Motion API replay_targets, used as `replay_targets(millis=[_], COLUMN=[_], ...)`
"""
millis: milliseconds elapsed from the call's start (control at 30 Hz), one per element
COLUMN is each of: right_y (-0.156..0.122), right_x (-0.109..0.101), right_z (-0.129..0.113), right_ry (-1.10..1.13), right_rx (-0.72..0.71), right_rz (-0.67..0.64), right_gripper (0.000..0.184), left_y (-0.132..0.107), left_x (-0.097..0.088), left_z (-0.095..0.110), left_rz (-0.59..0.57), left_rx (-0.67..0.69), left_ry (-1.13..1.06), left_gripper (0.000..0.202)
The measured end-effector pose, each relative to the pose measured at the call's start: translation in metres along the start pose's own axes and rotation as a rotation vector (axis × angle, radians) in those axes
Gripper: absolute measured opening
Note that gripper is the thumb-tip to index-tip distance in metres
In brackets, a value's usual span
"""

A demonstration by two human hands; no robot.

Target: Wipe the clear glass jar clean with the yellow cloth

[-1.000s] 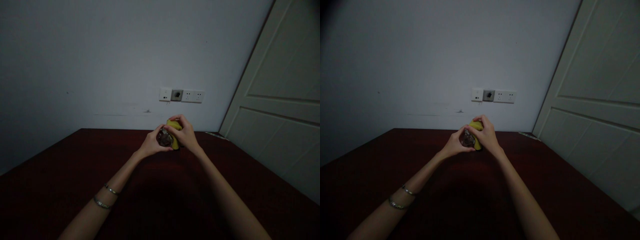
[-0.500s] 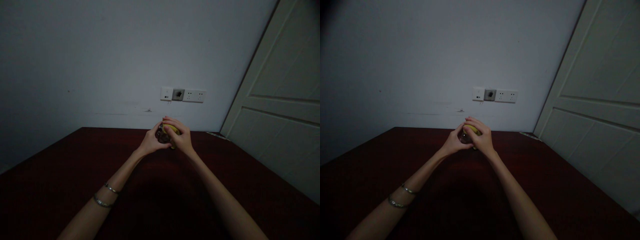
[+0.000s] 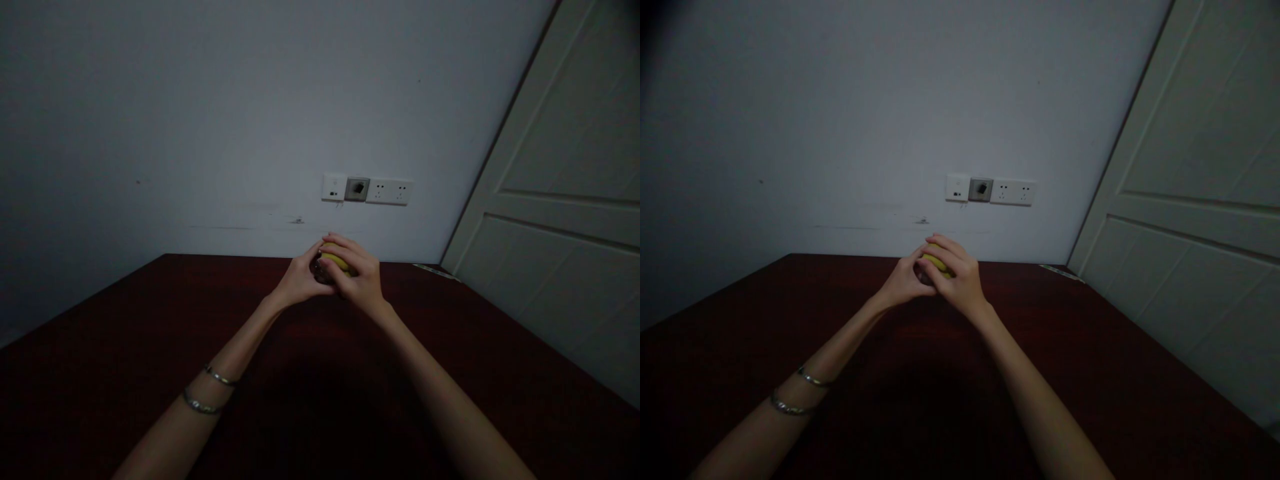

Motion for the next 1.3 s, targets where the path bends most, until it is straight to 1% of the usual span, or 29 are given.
replay_targets(millis=[100,167,233,367,433,500,600,667,733,767,800,867,933,1000,1067,1133,1233,1300], right_y=[0.001,0.0,-0.001,-0.004,-0.005,-0.004,-0.002,-0.004,-0.005,-0.005,-0.003,0.001,0.003,0.003,0.001,-0.002,-0.006,-0.011], right_x=[-0.002,-0.002,0.001,0.01,0.012,0.009,0.006,0.009,0.011,0.009,0.006,-0.001,-0.004,-0.006,-0.009,-0.008,0.003,0.01], right_z=[0.019,0.025,0.023,0.005,0.003,0.01,0.034,0.05,0.057,0.056,0.051,0.034,0.018,0.013,0.021,0.036,0.057,0.068], right_ry=[0.021,0.028,-0.01,-0.119,-0.113,-0.071,0.033,0.124,0.205,0.224,0.225,0.19,0.153,0.156,0.205,0.28,0.375,0.427], right_rx=[0.175,0.229,0.197,-0.007,-0.042,0.023,0.234,0.376,0.447,0.436,0.393,0.256,0.134,0.095,0.141,0.23,0.386,0.504], right_rz=[0.065,0.08,0.061,-0.053,-0.076,-0.043,0.017,0.014,0.012,0.022,0.035,0.045,0.026,0.039,0.114,0.173,0.156,0.133], right_gripper=[0.016,0.015,0.017,0.022,0.023,0.021,0.018,0.019,0.021,0.021,0.021,0.019,0.02,0.02,0.019,0.018,0.02,0.024], left_y=[0.0,0.001,0.0,0.001,0.001,0.001,0.0,-0.001,-0.001,-0.001,0.0,0.001,0.003,0.005,0.006,0.006,0.005,0.005], left_x=[0.001,0.001,0.002,0.001,0.0,0.0,0.0,0.0,-0.001,-0.001,0.0,0.002,0.006,0.008,0.01,0.01,0.009,0.01], left_z=[0.006,0.007,0.005,0.0,-0.001,-0.001,-0.001,-0.002,-0.004,-0.005,-0.007,-0.009,-0.009,-0.006,-0.004,-0.002,-0.002,-0.002], left_rz=[-0.003,0.0,-0.004,-0.01,-0.008,-0.01,-0.012,-0.002,0.019,0.029,0.036,0.041,0.03,0.013,-0.004,-0.01,-0.014,-0.023], left_rx=[-0.001,-0.005,-0.012,-0.006,-0.002,-0.003,-0.008,-0.019,-0.04,-0.054,-0.07,-0.105,-0.127,-0.13,-0.129,-0.132,-0.137,-0.139], left_ry=[0.048,0.068,0.085,0.105,0.107,0.113,0.121,0.104,0.057,0.011,-0.051,-0.201,-0.333,-0.392,-0.409,-0.411,-0.423,-0.439], left_gripper=[0.081,0.081,0.077,0.073,0.072,0.073,0.082,0.09,0.093,0.093,0.091,0.086,0.082,0.08,0.078,0.079,0.084,0.082])
Point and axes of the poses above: each hand's wrist, its own y-axis towards the middle knuckle, its own x-axis out of the palm, z = x × y, the point moved 9 cm from there along y, towards the middle knuckle, and after that the axes turned 15 degrees about -y, right-handed, at the moved point
